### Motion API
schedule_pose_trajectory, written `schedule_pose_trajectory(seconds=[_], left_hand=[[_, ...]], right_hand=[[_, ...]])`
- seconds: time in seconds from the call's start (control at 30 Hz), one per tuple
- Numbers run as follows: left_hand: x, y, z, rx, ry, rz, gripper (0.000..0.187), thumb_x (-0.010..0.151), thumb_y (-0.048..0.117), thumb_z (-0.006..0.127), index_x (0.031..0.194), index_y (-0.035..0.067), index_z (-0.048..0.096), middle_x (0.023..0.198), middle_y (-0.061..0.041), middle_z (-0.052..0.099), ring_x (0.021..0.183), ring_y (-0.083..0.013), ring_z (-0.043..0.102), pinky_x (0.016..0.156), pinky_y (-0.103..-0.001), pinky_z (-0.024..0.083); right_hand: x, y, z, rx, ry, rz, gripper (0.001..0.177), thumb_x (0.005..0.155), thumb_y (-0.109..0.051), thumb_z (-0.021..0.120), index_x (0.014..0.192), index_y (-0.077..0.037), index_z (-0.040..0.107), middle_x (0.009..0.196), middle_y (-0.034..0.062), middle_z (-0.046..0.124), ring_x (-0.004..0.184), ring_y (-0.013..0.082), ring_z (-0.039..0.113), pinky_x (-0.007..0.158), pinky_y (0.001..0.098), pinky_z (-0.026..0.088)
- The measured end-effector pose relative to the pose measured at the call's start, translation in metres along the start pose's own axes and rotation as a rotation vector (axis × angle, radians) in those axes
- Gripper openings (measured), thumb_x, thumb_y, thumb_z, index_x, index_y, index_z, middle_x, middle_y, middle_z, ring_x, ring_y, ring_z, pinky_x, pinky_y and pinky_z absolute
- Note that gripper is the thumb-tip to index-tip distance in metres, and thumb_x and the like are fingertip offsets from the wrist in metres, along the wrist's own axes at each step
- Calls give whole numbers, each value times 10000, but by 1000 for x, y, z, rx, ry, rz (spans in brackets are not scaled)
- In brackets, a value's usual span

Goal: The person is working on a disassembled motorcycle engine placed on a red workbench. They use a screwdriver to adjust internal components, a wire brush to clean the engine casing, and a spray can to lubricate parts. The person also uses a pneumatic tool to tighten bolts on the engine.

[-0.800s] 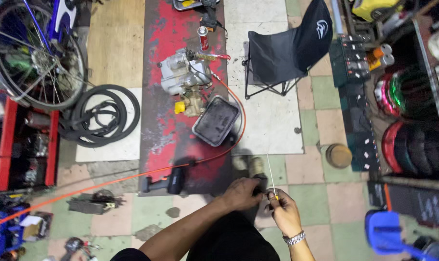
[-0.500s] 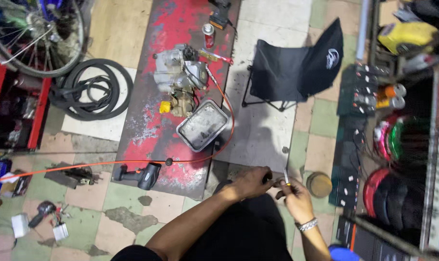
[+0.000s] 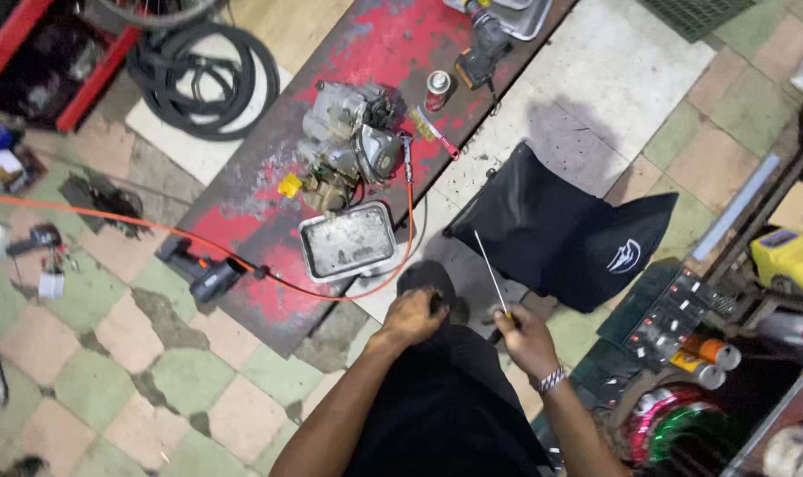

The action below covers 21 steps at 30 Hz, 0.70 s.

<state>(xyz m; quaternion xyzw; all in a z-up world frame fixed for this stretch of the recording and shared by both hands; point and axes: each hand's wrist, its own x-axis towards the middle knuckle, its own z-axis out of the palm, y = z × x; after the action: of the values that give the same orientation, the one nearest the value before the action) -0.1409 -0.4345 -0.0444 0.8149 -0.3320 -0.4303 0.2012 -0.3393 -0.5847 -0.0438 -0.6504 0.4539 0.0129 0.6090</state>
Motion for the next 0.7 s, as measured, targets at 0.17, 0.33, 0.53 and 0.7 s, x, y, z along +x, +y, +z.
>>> schedule_pose_trajectory(seconds=[0.17, 0.33, 0.53, 0.7], left_hand=[[51, 29, -13, -88, -2, -136, 420, 901, 393, 666, 1176, 76, 652, 1130, -194, 718, 1118, -373, 659, 979, -468, 506], [133, 46, -53, -175, 46, -170, 422, 889, 385, 681, 1181, 84, 639, 1136, -194, 695, 1097, -388, 650, 934, -491, 507], [157, 62, -87, -248, 226, -179, 362, 880, 350, 664, 1135, 94, 680, 1087, -184, 729, 1079, -372, 668, 938, -482, 512], [172, 72, -100, -255, 207, -277, 406, 916, 398, 658, 1173, 83, 653, 1085, -169, 741, 1064, -375, 683, 950, -484, 513]], right_hand=[[97, -49, -45, -29, -127, -75, 241, 984, -184, 608, 1053, 8, 735, 923, 77, 802, 823, 151, 728, 730, 312, 575], [204, -106, -71, -294, -73, -93, 216, 974, -163, 667, 1081, 7, 747, 923, 104, 777, 833, 162, 700, 756, 306, 555], [256, -204, -78, -142, -226, -90, 266, 1002, -192, 587, 1142, 2, 700, 876, 82, 769, 638, 117, 666, 556, 271, 553], [262, -298, -70, -282, -306, -38, 293, 1007, -230, 582, 1194, -24, 674, 707, 83, 718, 437, 111, 530, 433, 279, 428]])
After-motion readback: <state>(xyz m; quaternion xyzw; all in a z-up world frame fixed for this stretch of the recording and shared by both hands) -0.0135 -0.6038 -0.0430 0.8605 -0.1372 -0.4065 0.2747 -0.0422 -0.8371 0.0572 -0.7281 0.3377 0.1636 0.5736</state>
